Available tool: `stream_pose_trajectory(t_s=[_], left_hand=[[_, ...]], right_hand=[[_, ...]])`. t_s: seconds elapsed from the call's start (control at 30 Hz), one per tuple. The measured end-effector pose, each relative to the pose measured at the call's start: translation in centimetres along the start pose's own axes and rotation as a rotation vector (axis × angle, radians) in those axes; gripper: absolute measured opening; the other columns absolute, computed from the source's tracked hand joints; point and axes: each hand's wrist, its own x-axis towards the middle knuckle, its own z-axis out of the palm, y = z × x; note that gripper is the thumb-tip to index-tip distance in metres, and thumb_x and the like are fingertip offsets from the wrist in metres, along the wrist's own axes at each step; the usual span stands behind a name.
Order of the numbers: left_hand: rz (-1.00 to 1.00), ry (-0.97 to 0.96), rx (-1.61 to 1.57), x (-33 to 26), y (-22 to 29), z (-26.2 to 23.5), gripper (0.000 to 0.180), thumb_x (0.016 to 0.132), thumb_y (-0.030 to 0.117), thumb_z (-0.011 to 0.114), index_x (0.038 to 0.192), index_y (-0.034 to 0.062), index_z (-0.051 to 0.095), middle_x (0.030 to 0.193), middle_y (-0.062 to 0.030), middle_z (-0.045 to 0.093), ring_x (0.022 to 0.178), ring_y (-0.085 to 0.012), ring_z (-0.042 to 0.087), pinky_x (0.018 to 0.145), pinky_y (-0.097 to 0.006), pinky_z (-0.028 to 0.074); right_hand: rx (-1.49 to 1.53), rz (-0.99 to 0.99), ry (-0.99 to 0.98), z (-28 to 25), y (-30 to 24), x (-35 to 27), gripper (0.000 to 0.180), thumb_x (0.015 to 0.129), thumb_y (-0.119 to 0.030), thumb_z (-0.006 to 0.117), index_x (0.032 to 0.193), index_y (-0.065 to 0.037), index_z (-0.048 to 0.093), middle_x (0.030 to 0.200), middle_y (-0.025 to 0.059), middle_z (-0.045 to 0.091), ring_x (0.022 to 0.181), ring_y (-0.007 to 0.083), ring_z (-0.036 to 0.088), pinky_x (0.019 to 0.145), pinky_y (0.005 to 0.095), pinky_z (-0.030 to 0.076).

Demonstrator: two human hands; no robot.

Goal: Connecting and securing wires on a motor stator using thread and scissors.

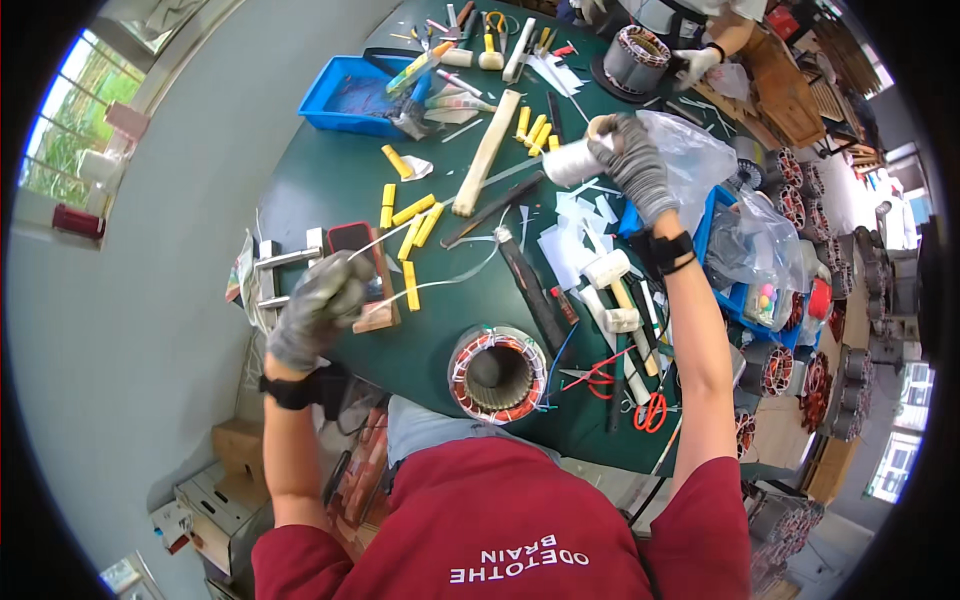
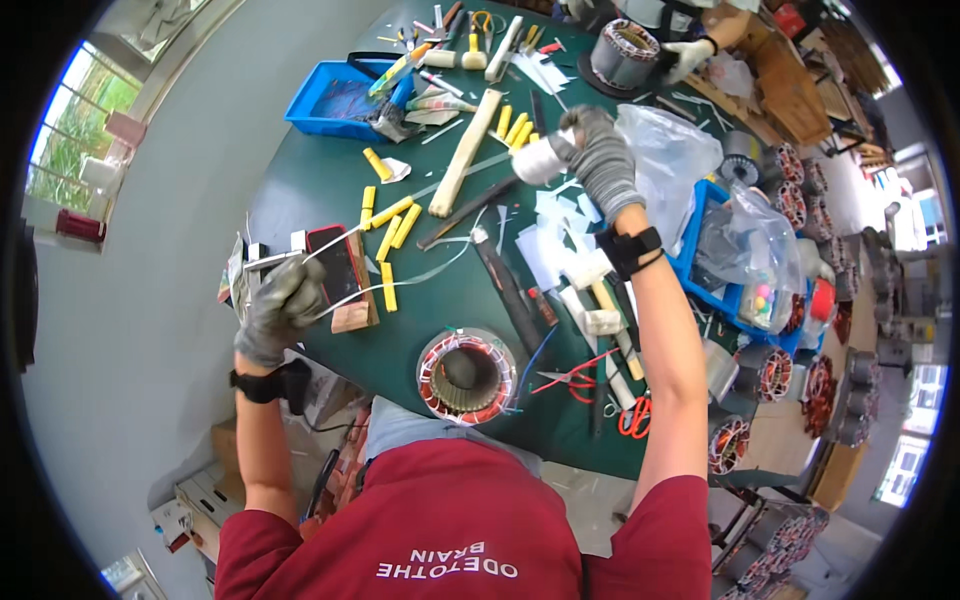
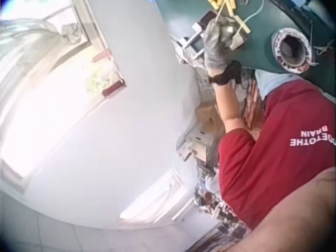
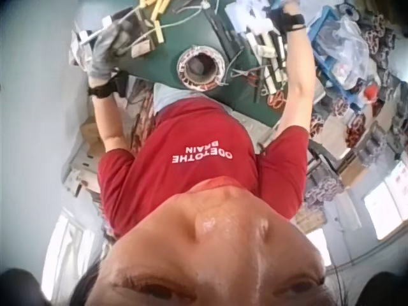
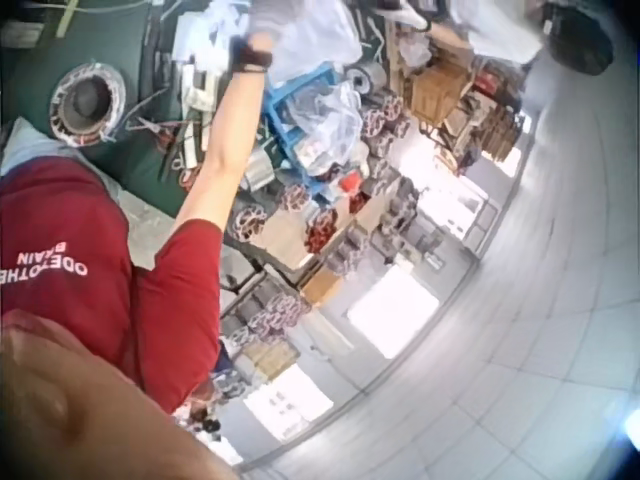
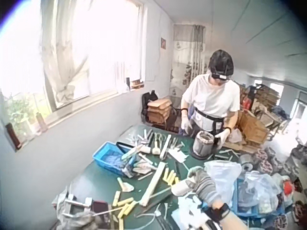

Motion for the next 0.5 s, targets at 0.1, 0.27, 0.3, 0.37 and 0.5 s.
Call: stream_pose_trajectory(t_s=[0.1,0.27,0.3,0.37,0.5], left_hand=[[-0.071,0.273,0.094,-3.9,0.1,-3.4,0.030,0.090,0.032,0.048,0.090,0.0035,0.055,0.054,0.0070,0.032,0.044,-0.0035,0.024,0.041,-0.019,0.020],[-0.018,0.533,0.011,-12.1,-0.1,-9.2,0.022,0.090,0.026,0.049,0.088,0.0055,0.055,0.052,0.0087,0.033,0.041,-0.0032,0.027,0.039,-0.017,0.023],[-0.077,0.595,-0.108,-14.5,0.1,-10.8,0.021,0.091,0.026,0.048,0.088,0.0063,0.055,0.052,0.0091,0.033,0.041,-0.0025,0.027,0.038,-0.017,0.024],[-0.086,0.585,-0.269,-18.8,0.8,-14.3,0.020,0.091,0.026,0.047,0.088,0.0071,0.053,0.051,0.0098,0.031,0.040,-0.0016,0.026,0.036,-0.016,0.023],[-0.076,0.630,-0.236,-26.8,2.3,-18.2,0.020,0.092,0.027,0.047,0.089,0.0072,0.051,0.048,0.0101,0.028,0.037,-0.0015,0.023,0.033,-0.016,0.020]], right_hand=[[-0.327,0.026,-0.194,6.1,4.8,-3.2,0.027,0.073,-0.030,0.063,0.093,-0.013,0.056,0.092,0.0145,0.057,0.088,0.0320,0.056,0.078,0.0404,0.043],[-0.306,0.079,-0.285,11.4,11.9,-5.6,0.030,0.074,-0.021,0.058,0.099,-0.004,0.055,0.093,0.0191,0.058,0.090,0.0334,0.055,0.078,0.0396,0.044],[-0.148,0.021,-0.211,11.6,13.2,-5.5,0.030,0.073,-0.018,0.057,0.099,-0.002,0.055,0.092,0.0196,0.057,0.087,0.0328,0.055,0.077,0.0385,0.044],[-0.171,-0.058,-0.258,11.9,15.4,-5.2,0.047,0.074,-0.021,0.061,0.115,-0.001,0.051,0.108,0.0196,0.054,0.099,0.0336,0.051,0.089,0.0388,0.039],[-0.228,-0.118,-0.231,13.3,18.4,-4.6,0.049,0.077,-0.035,0.062,0.114,-0.004,0.052,0.106,0.0194,0.054,0.100,0.0358,0.049,0.088,0.0415,0.038]])
